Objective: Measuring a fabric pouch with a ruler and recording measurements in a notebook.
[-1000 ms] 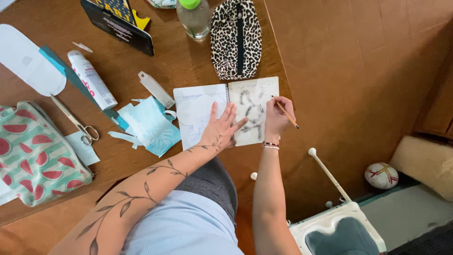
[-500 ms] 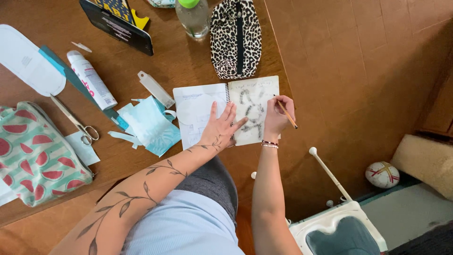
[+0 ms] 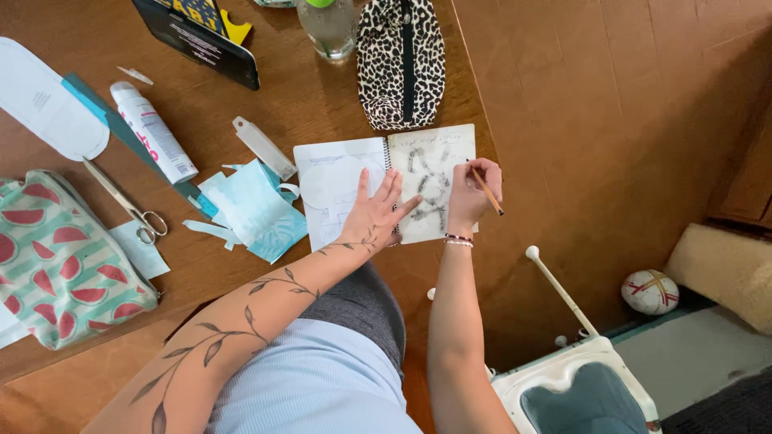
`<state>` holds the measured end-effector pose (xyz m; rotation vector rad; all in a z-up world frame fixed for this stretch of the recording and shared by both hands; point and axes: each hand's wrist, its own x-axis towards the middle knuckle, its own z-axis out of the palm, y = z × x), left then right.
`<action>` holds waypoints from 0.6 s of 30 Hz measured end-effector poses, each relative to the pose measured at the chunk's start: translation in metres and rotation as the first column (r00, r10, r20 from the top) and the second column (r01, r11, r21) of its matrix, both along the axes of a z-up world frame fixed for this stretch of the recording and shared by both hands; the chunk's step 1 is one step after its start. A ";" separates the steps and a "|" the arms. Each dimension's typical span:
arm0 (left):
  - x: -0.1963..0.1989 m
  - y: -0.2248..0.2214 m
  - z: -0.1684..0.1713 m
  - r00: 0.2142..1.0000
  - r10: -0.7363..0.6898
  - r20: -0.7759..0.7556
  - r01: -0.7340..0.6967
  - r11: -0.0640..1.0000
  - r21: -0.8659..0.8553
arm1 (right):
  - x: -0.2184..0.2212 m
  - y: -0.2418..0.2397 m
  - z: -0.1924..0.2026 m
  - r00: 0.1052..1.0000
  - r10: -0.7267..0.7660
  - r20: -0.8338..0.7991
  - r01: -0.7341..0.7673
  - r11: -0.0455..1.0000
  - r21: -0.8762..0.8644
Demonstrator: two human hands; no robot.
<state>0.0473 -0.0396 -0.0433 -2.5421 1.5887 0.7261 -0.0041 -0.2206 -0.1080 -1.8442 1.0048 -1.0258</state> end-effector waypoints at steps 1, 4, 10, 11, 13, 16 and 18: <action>-0.001 0.000 -0.001 1.000 -0.002 -0.002 0.002 1.000 -0.002 | -0.002 -0.001 -0.003 1.000 -0.002 -0.002 0.002 1.000 -0.002; 0.001 0.002 -0.003 1.000 -0.007 -0.007 0.007 1.000 -0.008 | -0.004 -0.003 -0.002 0.999 -0.038 -0.023 0.038 0.999 -0.014; 0.002 0.009 -0.005 1.000 -0.028 0.010 0.029 0.995 -0.098 | -0.049 -0.011 0.001 0.992 -0.127 -0.023 0.128 0.989 0.077; 0.002 0.011 -0.007 1.000 -0.023 0.000 0.023 0.993 -0.118 | -0.056 -0.008 0.012 0.982 -0.094 -0.165 0.108 0.991 0.075; 0.003 0.018 -0.010 1.000 -0.016 -0.014 0.014 0.990 -0.138 | -0.063 -0.004 0.028 0.950 -0.059 -0.305 0.086 0.993 0.076; 0.000 0.042 -0.011 0.995 0.011 -0.100 -0.032 0.979 -0.204 | -0.069 -0.003 0.039 0.852 0.037 -0.523 0.129 0.952 0.278; 0.001 0.066 -0.004 0.988 0.098 -0.117 -0.126 0.956 -0.266 | -0.070 -0.008 0.043 0.836 0.084 -0.543 0.103 0.947 0.304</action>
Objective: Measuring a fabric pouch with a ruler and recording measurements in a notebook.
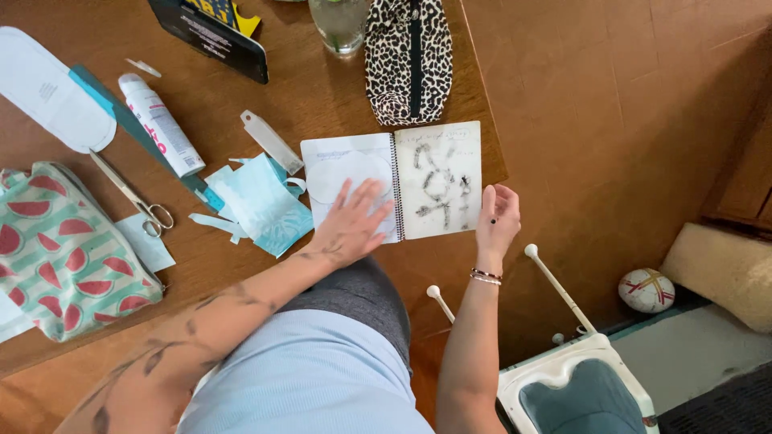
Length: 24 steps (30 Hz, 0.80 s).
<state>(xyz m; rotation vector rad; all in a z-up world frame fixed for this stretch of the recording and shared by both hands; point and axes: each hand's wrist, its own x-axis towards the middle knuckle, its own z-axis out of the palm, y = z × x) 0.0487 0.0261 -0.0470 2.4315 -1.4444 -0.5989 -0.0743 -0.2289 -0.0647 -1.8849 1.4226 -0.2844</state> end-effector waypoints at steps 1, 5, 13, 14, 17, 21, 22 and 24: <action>-0.001 0.012 0.001 1.000 -0.006 0.003 0.006 1.000 -0.005 | 0.000 -0.001 0.000 1.000 -0.006 0.003 0.006 1.000 -0.005; -0.008 0.057 -0.003 0.995 0.036 0.088 -0.034 0.999 -0.022 | 0.002 -0.004 -0.001 0.986 0.000 0.169 0.023 0.991 -0.132; -0.019 0.073 -0.010 0.991 0.090 0.103 -0.087 0.996 -0.033 | 0.049 0.016 -0.006 0.591 -0.125 0.797 -0.009 0.987 0.161; -0.019 0.074 -0.011 0.988 0.109 0.106 -0.105 0.994 -0.037 | 0.055 0.020 -0.004 0.627 -0.144 0.765 0.007 0.984 0.179; -0.015 0.077 -0.011 0.982 0.141 0.124 -0.136 0.990 -0.045 | 0.063 0.022 -0.013 0.707 -0.077 0.703 -0.009 0.993 0.118; -0.019 0.081 -0.012 0.980 0.145 0.137 -0.146 0.989 -0.007 | 0.065 0.023 -0.027 0.782 0.090 0.617 -0.072 0.996 -0.054; -0.021 0.081 -0.009 0.980 0.145 0.136 -0.146 0.989 -0.008 | 0.060 0.021 -0.033 0.783 0.091 0.616 -0.072 0.996 -0.055; -0.021 0.081 -0.004 0.983 0.151 0.105 -0.155 0.988 0.026 | 0.057 0.018 -0.046 0.761 0.097 0.642 -0.097 0.995 -0.036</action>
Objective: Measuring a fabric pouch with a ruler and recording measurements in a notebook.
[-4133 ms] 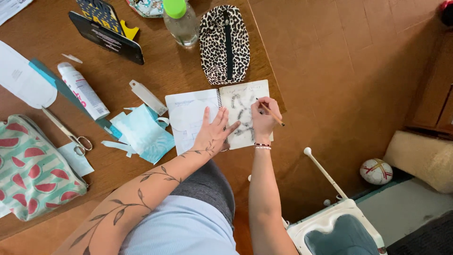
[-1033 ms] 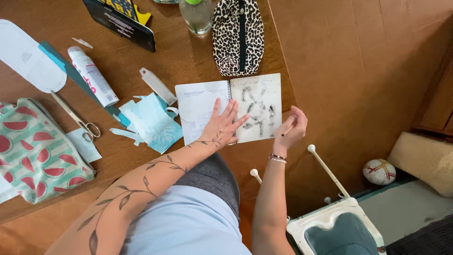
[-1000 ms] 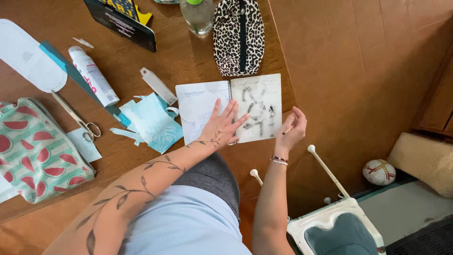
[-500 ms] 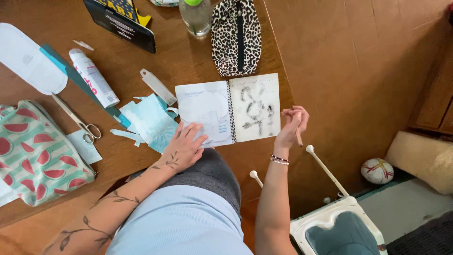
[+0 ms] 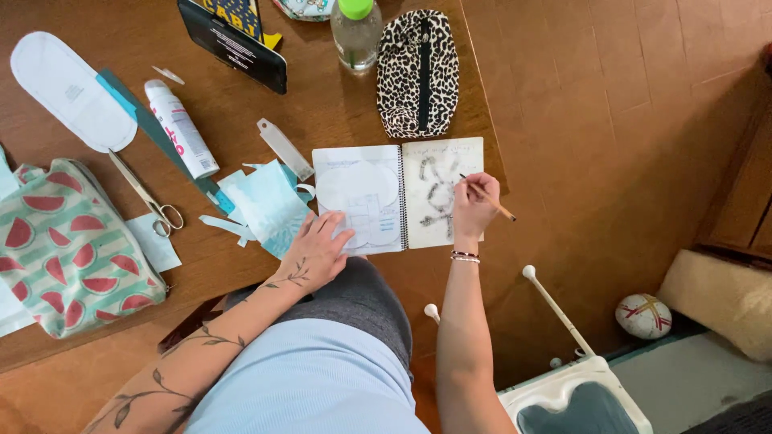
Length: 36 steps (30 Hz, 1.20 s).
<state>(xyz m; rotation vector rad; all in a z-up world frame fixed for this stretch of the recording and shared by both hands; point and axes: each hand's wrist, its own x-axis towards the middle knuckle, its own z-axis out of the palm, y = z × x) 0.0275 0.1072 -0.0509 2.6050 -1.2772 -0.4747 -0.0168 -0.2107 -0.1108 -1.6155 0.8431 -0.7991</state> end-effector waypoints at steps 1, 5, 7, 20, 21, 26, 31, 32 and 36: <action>0.000 0.000 -0.002 1.000 0.002 -0.001 -0.002 1.000 0.000 | 0.001 0.001 0.001 1.000 0.002 -0.001 -0.002 1.000 0.000; -0.004 0.002 -0.008 1.000 0.014 0.005 -0.014 1.000 0.027 | 0.000 0.003 0.002 0.999 -0.041 0.011 0.042 0.999 -0.018; -0.002 0.000 -0.007 1.000 0.006 0.013 -0.006 1.000 0.025 | 0.002 0.002 0.007 0.998 -0.053 0.025 0.054 0.998 -0.022; 0.003 -0.002 0.004 0.996 0.088 0.012 -0.088 0.996 0.015 | -0.054 -0.013 0.030 0.815 -0.171 -0.554 0.066 0.977 -0.205; 0.005 -0.003 0.002 0.996 0.089 -0.020 -0.089 0.996 0.031 | -0.057 -0.012 0.035 0.725 -0.061 -0.686 0.031 0.998 -0.055; 0.005 -0.009 -0.001 0.999 0.048 -0.026 -0.047 0.998 0.047 | -0.069 -0.013 0.026 0.786 -0.010 -0.618 -0.058 0.994 -0.090; 0.003 -0.011 -0.011 1.000 0.026 0.003 -0.026 0.998 0.056 | -0.067 -0.010 0.030 0.882 -0.144 -0.449 -0.008 0.948 -0.319; 0.002 -0.012 -0.014 0.999 0.031 0.014 -0.032 0.998 0.054 | -0.060 -0.008 0.038 0.922 -0.178 -0.345 0.073 0.952 -0.296; 0.001 -0.012 -0.015 0.999 0.040 0.037 -0.042 0.997 0.059 | -0.029 0.003 0.046 0.976 -0.211 0.061 0.204 0.974 0.103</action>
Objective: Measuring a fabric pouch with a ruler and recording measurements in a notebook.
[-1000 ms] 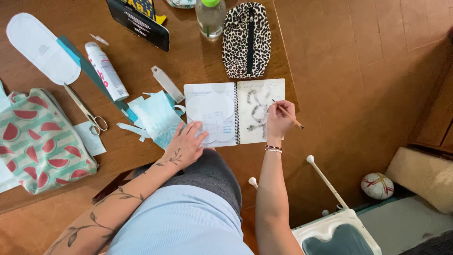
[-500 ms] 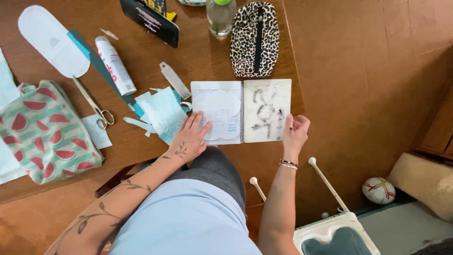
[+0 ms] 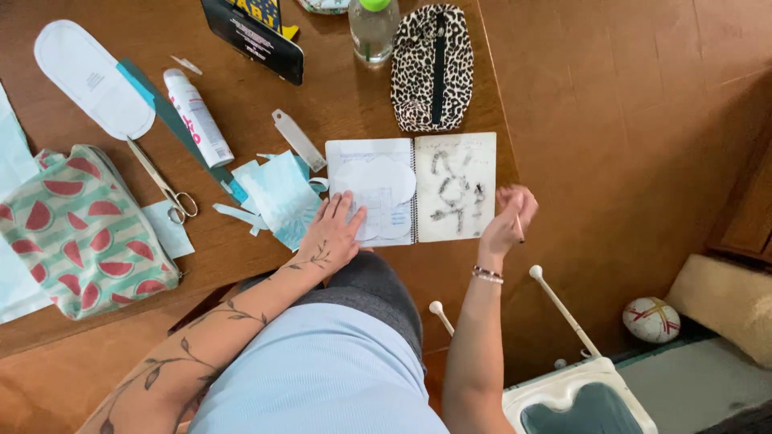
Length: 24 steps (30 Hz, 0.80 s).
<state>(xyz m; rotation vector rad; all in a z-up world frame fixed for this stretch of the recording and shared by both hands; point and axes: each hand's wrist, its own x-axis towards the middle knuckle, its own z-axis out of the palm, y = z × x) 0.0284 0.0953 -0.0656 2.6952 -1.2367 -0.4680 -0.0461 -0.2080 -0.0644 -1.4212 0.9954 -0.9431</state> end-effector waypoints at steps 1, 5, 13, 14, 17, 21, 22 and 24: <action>-0.001 0.000 0.002 1.000 -0.001 -0.001 0.001 1.000 0.002 | 0.005 -0.001 -0.006 1.000 -0.001 -0.001 0.001 1.000 0.002; -0.001 -0.002 0.006 1.000 -0.015 0.008 0.015 1.000 0.016 | 0.026 -0.007 -0.022 0.986 0.166 0.024 -0.164 0.985 -0.048; 0.004 -0.002 0.011 0.998 -0.047 -0.044 0.051 0.993 0.103 | 0.034 -0.004 -0.038 0.964 0.117 -0.239 -0.178 0.951 -0.252; 0.006 -0.003 0.013 0.998 -0.050 -0.049 0.055 0.993 0.108 | 0.034 -0.004 -0.037 0.970 0.138 -0.198 -0.183 0.956 -0.230; 0.004 -0.001 0.015 0.997 -0.052 -0.062 0.059 0.991 0.120 | 0.032 -0.003 -0.041 0.975 0.155 -0.158 -0.185 0.963 -0.198; 0.005 -0.001 0.014 0.995 -0.062 -0.078 0.071 0.990 0.121 | 0.035 0.001 -0.030 0.971 0.132 -0.198 -0.177 0.957 -0.230; 0.006 -0.002 0.016 0.995 -0.063 -0.080 0.072 0.990 0.121 | 0.035 0.001 -0.031 0.971 0.130 -0.200 -0.176 0.957 -0.230; 0.006 -0.002 0.019 0.994 -0.059 -0.095 0.070 0.991 0.115 | 0.034 0.002 -0.033 0.976 0.101 -0.194 -0.151 0.953 -0.263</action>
